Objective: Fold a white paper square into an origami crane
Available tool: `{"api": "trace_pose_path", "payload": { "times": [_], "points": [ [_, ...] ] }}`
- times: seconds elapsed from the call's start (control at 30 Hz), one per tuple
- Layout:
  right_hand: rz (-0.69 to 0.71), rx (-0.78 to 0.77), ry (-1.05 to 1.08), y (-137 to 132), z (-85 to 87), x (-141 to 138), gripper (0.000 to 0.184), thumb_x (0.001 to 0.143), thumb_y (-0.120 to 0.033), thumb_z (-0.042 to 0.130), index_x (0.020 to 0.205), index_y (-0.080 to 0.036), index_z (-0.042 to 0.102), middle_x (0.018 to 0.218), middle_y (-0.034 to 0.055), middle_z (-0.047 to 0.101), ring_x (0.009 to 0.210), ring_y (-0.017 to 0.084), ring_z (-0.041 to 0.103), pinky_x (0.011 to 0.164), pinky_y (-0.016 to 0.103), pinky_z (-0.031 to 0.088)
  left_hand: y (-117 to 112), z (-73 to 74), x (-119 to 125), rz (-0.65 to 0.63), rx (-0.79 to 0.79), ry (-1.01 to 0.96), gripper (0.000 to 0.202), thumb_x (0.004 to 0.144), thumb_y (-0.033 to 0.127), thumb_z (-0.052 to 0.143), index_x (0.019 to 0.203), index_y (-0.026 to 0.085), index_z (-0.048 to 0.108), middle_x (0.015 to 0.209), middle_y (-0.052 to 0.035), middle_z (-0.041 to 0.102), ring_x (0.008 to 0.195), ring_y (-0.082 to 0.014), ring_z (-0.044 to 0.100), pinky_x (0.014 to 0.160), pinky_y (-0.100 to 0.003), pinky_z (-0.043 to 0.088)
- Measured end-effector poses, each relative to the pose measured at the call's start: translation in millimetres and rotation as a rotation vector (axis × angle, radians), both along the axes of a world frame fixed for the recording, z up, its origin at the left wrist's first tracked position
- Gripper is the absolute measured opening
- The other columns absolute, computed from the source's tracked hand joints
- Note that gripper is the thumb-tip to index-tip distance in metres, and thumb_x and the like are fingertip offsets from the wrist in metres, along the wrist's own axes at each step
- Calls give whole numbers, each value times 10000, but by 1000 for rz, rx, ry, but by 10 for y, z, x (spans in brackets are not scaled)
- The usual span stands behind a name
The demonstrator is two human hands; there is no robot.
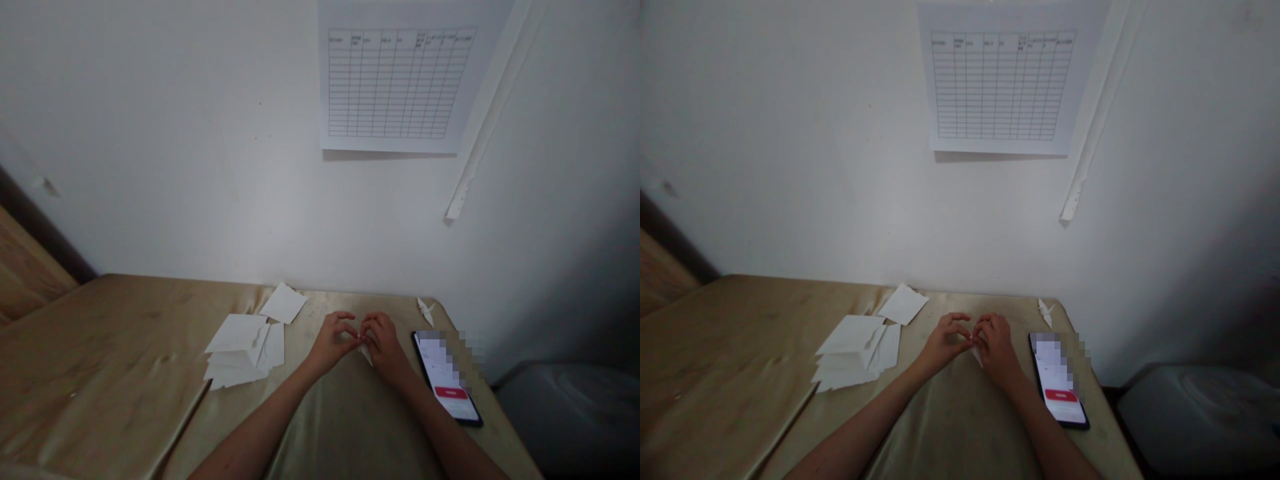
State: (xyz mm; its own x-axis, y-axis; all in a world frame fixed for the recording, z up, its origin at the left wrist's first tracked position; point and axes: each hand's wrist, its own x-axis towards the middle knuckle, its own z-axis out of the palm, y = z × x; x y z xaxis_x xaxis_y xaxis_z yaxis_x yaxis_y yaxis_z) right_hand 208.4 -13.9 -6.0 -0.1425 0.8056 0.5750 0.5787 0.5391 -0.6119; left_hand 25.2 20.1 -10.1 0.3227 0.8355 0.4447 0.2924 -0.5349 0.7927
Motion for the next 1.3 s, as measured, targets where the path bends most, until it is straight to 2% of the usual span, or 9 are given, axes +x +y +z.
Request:
{"api": "trace_pose_path", "payload": {
  "times": [0.13,0.23,0.4,0.63,0.87,1.13,1.3],
  "points": [
    [16,-27,124,-6,13,-26,106,917,-279,557,987,-254,632,1094,75,627,1089,244,565,1011,437,438,16,-12,-27,17,19,-16,78,785,322,807,794,256,767,1232,-53,664,1202,-245,584,1074,-460,439],
    [24,-119,217,11,25,-20,217,898,-340,592,1085,-243,643,1084,69,661,1061,235,604,977,404,472,33,-15,-43,31,13,-26,89,790,336,802,788,255,766,1239,-50,663,1206,-242,584,1078,-459,442],
    [93,-202,262,42,25,-9,192,900,-403,604,892,-247,715,937,43,705,946,225,651,897,362,492,37,-20,-25,52,-20,-40,68,789,317,802,779,256,771,1208,-50,663,1179,-240,593,1074,-454,445],
    [67,-223,280,46,-1,-10,215,885,-443,628,870,-245,710,910,40,710,907,221,656,856,342,492,18,26,-21,92,-24,-109,133,746,325,842,806,239,760,1187,-65,625,1186,-248,577,1086,-455,431],
    [40,-206,246,15,55,-24,229,894,-449,620,851,-240,703,883,41,700,879,220,649,838,347,486,1,50,-47,93,43,-75,85,806,343,791,806,259,778,1216,-64,632,1204,-244,563,1092,-444,426],
    [15,-163,226,55,-26,-24,234,885,-451,639,841,-229,699,886,42,699,880,216,647,856,352,483,-13,68,-14,109,63,-43,18,815,247,770,802,244,758,1247,-65,630,1225,-251,555,1093,-476,426],
    [16,-164,241,51,-27,-43,234,886,-450,641,820,-230,688,866,35,691,858,211,644,832,342,477,-28,58,10,100,64,-23,16,847,252,728,840,241,737,1289,-65,614,1251,-249,546,1106,-485,423]
  ]
}}
